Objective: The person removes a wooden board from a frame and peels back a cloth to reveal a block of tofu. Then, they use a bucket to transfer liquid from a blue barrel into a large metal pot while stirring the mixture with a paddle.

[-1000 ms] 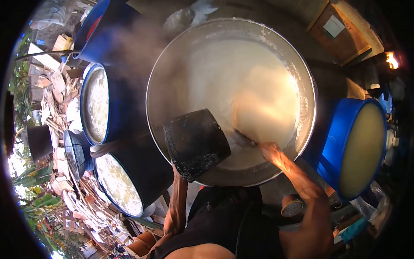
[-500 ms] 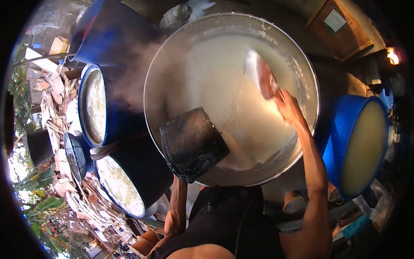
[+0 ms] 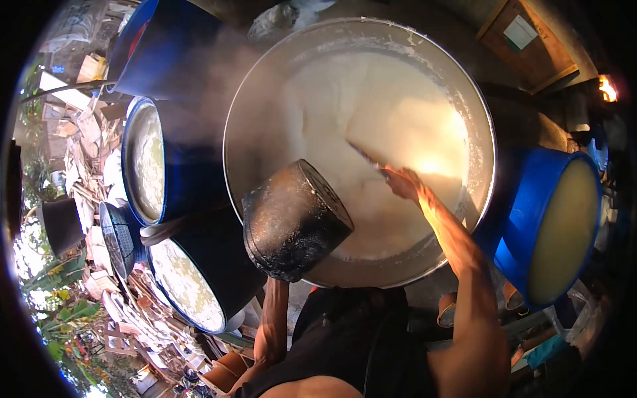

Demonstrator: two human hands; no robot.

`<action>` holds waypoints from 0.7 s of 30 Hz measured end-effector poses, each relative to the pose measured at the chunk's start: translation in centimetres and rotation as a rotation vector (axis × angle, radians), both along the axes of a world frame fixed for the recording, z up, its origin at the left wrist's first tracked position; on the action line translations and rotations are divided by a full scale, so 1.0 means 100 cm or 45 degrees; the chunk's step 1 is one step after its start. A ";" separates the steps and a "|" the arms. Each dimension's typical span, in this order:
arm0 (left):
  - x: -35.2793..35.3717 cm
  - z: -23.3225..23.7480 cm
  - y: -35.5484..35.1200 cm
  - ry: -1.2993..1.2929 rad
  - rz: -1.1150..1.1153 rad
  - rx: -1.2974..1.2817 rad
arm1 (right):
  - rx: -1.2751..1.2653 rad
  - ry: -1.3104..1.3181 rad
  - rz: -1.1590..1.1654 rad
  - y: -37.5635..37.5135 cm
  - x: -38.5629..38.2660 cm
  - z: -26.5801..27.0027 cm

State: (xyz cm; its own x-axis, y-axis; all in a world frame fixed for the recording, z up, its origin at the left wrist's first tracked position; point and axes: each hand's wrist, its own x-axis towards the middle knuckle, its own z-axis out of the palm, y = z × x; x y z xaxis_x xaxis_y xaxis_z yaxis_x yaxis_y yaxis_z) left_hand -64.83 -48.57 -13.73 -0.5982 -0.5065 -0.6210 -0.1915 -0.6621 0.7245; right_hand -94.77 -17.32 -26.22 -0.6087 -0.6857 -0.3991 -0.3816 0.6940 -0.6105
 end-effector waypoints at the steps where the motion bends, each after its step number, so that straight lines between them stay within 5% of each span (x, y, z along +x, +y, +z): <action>1: -0.001 0.000 -0.001 0.001 -0.006 -0.002 | 0.072 -0.013 -0.030 0.010 0.023 0.004; 7: -0.006 -0.003 -0.007 0.061 -0.045 -0.041 | 0.252 -0.157 0.220 0.058 0.099 0.056; 8: -0.006 -0.003 -0.007 0.067 -0.043 -0.038 | 0.077 0.080 0.261 0.072 0.116 0.049; 10: -0.002 -0.006 -0.007 0.065 -0.026 -0.038 | 0.276 -0.002 0.403 0.082 0.120 0.082; 12: 0.014 -0.004 -0.004 0.048 -0.003 -0.041 | 0.058 0.143 0.494 0.119 0.117 0.083; 14: 0.021 -0.002 -0.004 0.039 0.023 -0.041 | 0.528 -0.311 0.458 0.111 0.063 0.146; 18: 0.023 0.003 -0.009 0.006 0.049 -0.055 | 0.050 -0.770 -0.546 0.124 0.015 0.192; 21: 0.023 0.012 -0.015 -0.008 0.074 -0.070 | -0.166 -0.450 -0.791 0.094 -0.021 0.167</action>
State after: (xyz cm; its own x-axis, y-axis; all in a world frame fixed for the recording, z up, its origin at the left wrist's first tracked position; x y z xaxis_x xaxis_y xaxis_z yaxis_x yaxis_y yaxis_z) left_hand -62.52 -50.06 -12.54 -0.5630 -0.5739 -0.5947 -0.1586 -0.6312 0.7592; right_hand -96.90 -7.90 -9.49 -0.7509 -0.3107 -0.5827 0.2952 0.6315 -0.7170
